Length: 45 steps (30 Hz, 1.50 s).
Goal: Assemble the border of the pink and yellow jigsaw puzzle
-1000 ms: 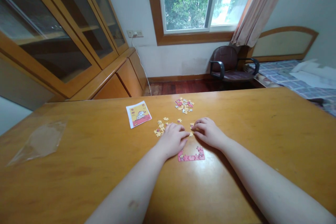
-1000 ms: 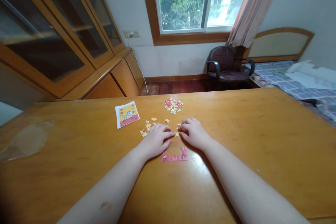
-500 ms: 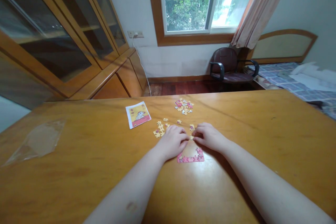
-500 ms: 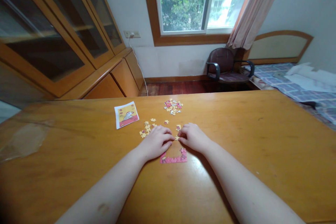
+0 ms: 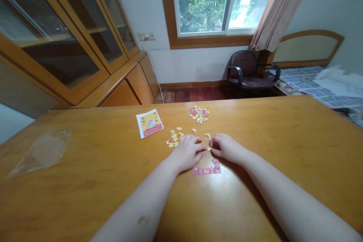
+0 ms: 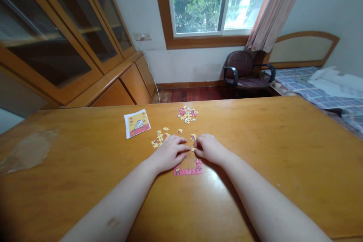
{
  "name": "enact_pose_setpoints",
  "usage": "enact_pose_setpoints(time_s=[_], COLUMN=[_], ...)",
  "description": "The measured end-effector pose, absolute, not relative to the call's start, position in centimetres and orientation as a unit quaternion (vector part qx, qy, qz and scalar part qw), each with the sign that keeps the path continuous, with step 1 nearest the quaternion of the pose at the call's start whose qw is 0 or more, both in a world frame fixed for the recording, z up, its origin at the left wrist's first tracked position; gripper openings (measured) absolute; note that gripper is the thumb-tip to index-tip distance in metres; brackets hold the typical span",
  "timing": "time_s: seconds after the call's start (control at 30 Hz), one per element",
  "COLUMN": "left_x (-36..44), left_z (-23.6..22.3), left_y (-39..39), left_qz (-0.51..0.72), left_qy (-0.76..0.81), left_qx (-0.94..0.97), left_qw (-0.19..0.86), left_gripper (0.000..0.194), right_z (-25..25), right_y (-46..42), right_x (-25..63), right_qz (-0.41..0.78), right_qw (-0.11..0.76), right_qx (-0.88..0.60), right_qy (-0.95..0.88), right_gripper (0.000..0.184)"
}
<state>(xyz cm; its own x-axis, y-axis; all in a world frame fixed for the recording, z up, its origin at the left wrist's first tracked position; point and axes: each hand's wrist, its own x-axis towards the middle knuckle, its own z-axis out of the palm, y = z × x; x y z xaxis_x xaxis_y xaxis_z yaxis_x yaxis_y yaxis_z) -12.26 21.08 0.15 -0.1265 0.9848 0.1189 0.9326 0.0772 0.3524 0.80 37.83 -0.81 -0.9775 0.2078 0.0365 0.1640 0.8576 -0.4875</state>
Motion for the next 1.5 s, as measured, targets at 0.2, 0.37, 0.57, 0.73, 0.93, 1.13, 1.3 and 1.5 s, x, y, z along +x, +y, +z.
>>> enact_pose_setpoints(time_s=[0.2, 0.37, 0.57, 0.73, 0.93, 1.13, 1.3, 1.5], left_x=[-12.36, -12.28, -12.25, -12.34, -12.39, -12.44, -12.38, -12.31], left_z=[-0.18, -0.31, -0.31, -0.42, -0.56, -0.66, -0.58, -0.44], left_y=[21.16, 21.14, 21.13, 21.11, 21.13, 21.14, 21.15, 21.19], left_qz=[0.175, 0.174, 0.17, 0.157, 0.158, 0.157, 0.139, 0.135], left_qy=[0.73, 0.731, 0.735, 0.738, 0.743, 0.744, 0.749, 0.754], left_qx=[0.657, 0.656, 0.652, 0.651, 0.645, 0.643, 0.642, 0.635], left_qw=[0.068, 0.067, 0.074, 0.082, 0.087, 0.087, 0.086, 0.101], left_gripper=[0.028, 0.03, 0.032, 0.037, 0.039, 0.044, 0.047, 0.046], right_z=[-1.16, -1.31, -1.42, -1.48, -1.57, -1.24, -1.1, -0.88], right_y=[38.21, 38.43, 38.27, 38.29, 38.22, 38.4, 38.59, 38.47], right_x=[0.67, 0.51, 0.45, 0.32, 0.22, 0.47, 0.49, 0.55], right_qz=[0.243, 0.235, 0.22, 0.21, 0.207, 0.226, 0.232, 0.231], right_qw=[0.061, 0.083, 0.092, 0.096, 0.096, 0.108, 0.113, 0.099], right_qx=[-0.115, -0.128, -0.132, -0.143, -0.141, -0.134, -0.149, -0.138], right_qy=[-0.961, -0.96, -0.962, -0.962, -0.963, -0.959, -0.955, -0.958], right_gripper=[0.005, 0.005, 0.004, 0.005, 0.005, 0.008, 0.014, 0.017])
